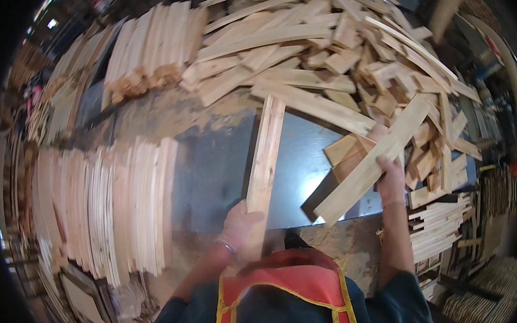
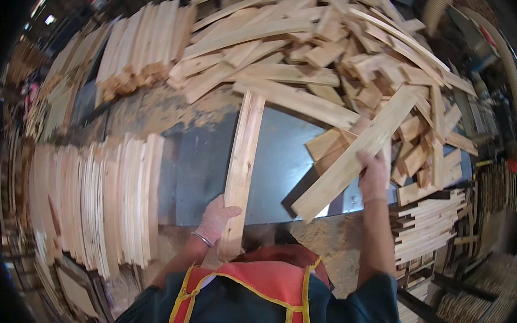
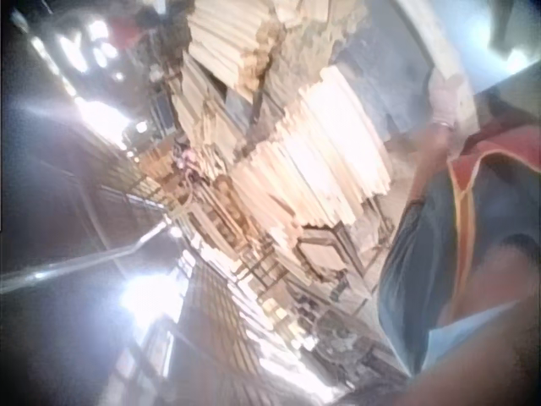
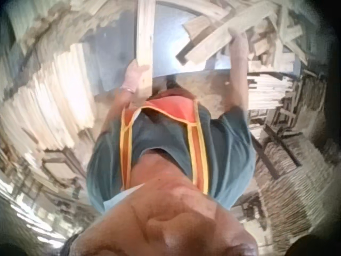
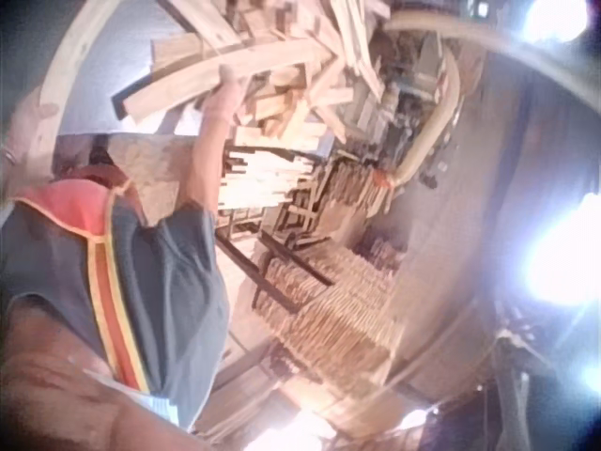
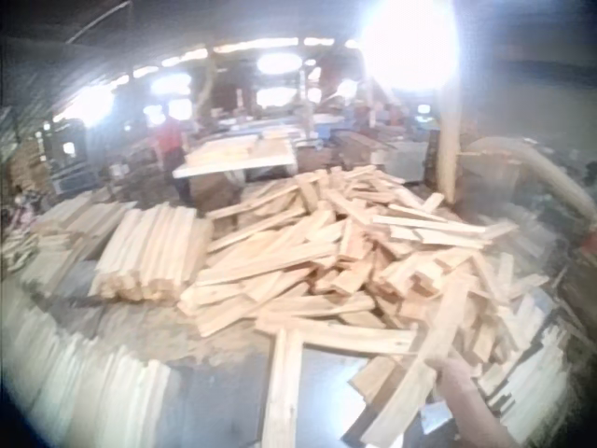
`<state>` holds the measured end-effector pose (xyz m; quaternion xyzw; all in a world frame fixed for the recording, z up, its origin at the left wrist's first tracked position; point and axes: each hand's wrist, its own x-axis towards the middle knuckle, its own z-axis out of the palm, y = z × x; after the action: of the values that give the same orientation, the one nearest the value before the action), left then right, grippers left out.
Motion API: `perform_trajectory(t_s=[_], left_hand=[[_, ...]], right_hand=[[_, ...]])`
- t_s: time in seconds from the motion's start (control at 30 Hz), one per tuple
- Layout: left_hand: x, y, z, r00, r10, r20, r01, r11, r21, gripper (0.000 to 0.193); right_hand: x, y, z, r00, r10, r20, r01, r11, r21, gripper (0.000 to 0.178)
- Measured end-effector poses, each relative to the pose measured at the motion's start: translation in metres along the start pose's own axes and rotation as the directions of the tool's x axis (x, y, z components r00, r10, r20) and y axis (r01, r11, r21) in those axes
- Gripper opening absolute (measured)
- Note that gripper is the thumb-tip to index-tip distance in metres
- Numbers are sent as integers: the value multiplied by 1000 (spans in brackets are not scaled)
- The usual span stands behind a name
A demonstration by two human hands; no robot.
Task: The person repeatedly picks up individual wooden planks from a large pile on a metal table and stacks them neatly. The person organizes the planks into a growing, aligned stack, occasionally adjusting the pile to maintain order.
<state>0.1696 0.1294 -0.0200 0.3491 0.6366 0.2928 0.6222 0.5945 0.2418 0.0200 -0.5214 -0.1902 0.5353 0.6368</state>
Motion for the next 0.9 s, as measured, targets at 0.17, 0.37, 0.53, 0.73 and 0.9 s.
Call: perform_trajectory(t_s=[0.17,0.37,0.53,0.73,0.9], left_hand=[[-69,-28,-90,968,11,-250,63,956,287,45],[-110,-44,-172,840,112,-531,292,731,617,54],[-122,-34,-196,799,366,-477,276,481,832,76],[-119,-80,-218,692,588,-418,280,315,907,80],[-92,-51,-176,754,606,-255,107,270,957,84]], right_hand=[[-98,141,98,935,311,171,-243,912,-331,54],[-182,277,258,733,502,458,3,671,-742,54],[-213,324,347,479,553,682,506,461,-729,61],[-155,232,361,360,496,790,551,571,-609,65],[52,96,272,878,59,474,466,-332,-820,86]])
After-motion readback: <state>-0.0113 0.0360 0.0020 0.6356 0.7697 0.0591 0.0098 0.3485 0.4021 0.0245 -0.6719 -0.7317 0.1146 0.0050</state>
